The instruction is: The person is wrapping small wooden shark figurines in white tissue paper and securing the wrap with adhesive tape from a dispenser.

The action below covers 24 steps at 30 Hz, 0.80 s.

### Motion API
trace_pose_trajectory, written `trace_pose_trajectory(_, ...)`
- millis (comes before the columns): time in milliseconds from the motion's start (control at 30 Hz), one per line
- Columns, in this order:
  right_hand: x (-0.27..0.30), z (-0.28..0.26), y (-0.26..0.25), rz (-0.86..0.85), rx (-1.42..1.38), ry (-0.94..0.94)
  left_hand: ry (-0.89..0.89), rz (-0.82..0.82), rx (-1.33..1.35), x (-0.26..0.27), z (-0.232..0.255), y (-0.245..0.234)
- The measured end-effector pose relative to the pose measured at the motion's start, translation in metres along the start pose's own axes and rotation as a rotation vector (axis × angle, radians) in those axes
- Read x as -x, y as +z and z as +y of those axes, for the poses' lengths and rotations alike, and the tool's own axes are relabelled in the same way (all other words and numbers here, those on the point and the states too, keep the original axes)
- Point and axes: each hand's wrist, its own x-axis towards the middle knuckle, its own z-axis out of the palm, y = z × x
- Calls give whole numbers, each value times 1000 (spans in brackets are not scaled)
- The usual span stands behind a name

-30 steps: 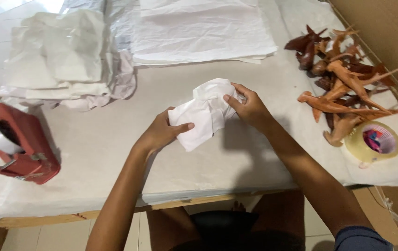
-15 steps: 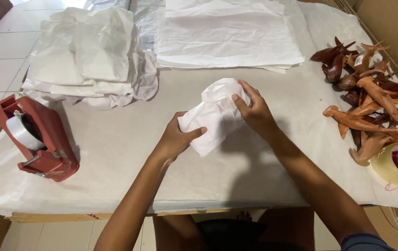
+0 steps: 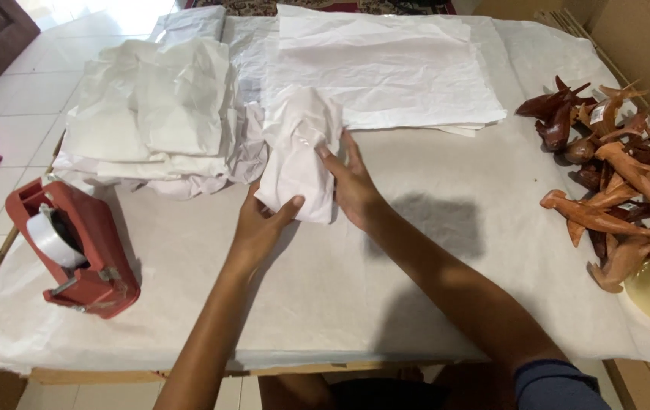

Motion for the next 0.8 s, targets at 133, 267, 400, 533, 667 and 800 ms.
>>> trace_pose_trajectory(133,-40,13,-8,6,-58,-17,93,86,-186,-24,-32,-43)
trace_pose_trajectory(267,-37,-7,21,104,-39,-72,784,525,-623,-31,-8,-75)
trace_pose_trajectory(400,-89,20,13,165,208,-206,821,726,-947,-44,10,-102)
trace_pose_trajectory(533,-69,-2,56,262,476,-22,531,742,-832,-66,15,-122)
trace_pose_trajectory(667,-69,16,66,306,695,-165,421,718,-799,-98,-3,-140)
trace_pose_trajectory(800,-85,37,66,241,643,-227,524,758,-873,-98,-10,-145)
